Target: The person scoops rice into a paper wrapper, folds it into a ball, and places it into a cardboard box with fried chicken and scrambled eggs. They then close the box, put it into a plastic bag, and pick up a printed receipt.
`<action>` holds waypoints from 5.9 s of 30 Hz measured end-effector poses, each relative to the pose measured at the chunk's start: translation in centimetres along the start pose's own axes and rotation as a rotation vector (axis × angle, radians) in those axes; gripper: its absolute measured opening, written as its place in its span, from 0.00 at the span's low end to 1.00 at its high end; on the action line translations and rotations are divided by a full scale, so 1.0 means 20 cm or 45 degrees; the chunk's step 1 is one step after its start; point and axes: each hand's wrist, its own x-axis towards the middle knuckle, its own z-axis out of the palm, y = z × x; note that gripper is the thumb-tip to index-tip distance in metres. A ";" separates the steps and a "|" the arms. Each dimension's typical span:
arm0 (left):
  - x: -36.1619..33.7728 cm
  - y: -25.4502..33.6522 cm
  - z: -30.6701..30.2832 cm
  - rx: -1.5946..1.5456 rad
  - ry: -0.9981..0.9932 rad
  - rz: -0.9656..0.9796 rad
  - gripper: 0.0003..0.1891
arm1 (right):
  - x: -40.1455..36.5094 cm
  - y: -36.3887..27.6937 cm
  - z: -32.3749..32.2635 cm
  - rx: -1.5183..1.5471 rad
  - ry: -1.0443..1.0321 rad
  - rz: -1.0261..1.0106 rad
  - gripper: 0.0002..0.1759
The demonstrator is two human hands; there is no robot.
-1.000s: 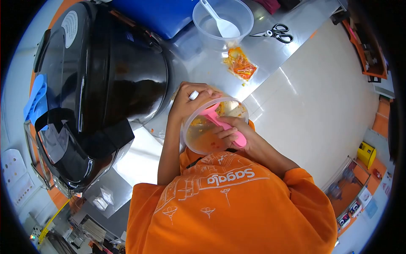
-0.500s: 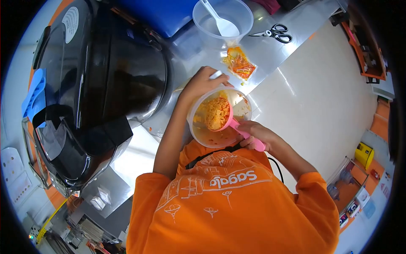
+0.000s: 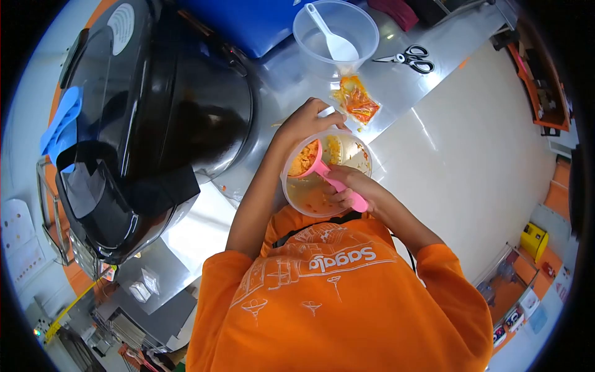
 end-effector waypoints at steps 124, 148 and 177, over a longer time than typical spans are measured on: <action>-1.74 -0.91 -1.00 0.611 -0.252 -0.425 0.37 | 0.78 1.38 0.87 -0.584 0.019 -0.228 0.20; -1.59 -0.85 -1.04 0.597 -0.441 -0.690 0.36 | 1.09 1.62 0.92 -3.326 0.573 -1.463 0.43; -2.19 -1.07 -0.94 1.102 0.546 -0.737 0.15 | 0.06 0.48 0.57 -2.308 1.991 -1.013 0.27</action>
